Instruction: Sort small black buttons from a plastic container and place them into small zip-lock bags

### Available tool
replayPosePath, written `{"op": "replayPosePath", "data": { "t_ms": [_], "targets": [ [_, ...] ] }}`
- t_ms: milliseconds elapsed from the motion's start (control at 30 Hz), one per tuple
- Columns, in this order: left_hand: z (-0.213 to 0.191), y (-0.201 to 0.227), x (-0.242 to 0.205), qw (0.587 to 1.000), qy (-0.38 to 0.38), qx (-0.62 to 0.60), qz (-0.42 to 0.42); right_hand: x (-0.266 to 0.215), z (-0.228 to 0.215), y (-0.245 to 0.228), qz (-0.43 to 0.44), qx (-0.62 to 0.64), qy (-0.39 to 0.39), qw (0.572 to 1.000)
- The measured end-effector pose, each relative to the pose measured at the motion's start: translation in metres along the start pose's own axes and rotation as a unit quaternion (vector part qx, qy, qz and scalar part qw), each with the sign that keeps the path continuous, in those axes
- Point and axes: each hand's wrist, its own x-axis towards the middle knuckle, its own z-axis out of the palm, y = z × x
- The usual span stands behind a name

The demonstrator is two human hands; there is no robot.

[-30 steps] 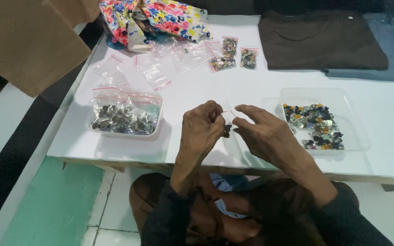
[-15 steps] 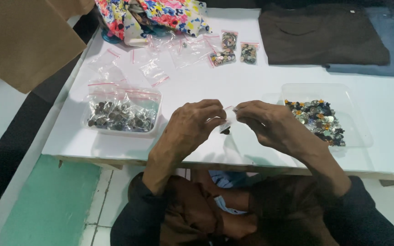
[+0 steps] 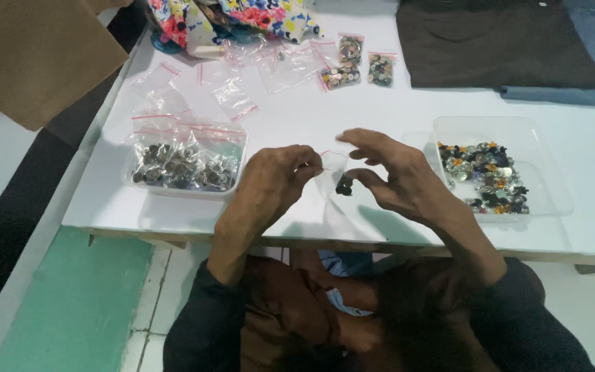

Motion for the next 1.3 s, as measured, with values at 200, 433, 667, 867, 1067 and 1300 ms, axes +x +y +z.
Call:
{"op": "replayPosePath", "data": {
  "t_ms": [200,433,667,867,1067,1300],
  "targets": [
    [0.002,-0.025,0.001,0.998,-0.021,0.042,-0.042,-0.006,0.015,0.008,0.077,-0.174,-0.103,0.976],
    [-0.009,-0.017,0.001,0.998,-0.027,0.026,-0.05,0.005,0.036,0.044,0.127,-0.278,-0.198,0.931],
    [-0.002,-0.02,0.006,0.999,-0.007,0.006,-0.04,-0.012,0.038,0.069,0.122,-0.266,-0.131,0.947],
    [-0.003,-0.01,0.01,0.997,-0.037,0.011,-0.064,-0.023,0.046,0.09,0.129,-0.167,-0.022,0.977],
    [-0.003,-0.005,0.016,0.994,-0.065,0.062,-0.07,-0.013,0.023,0.034,0.072,-0.007,0.126,0.989],
    [0.002,0.004,0.019,0.993,-0.088,0.063,-0.054,0.024,0.006,-0.024,0.0,-0.124,0.004,0.992]
  ]
}}
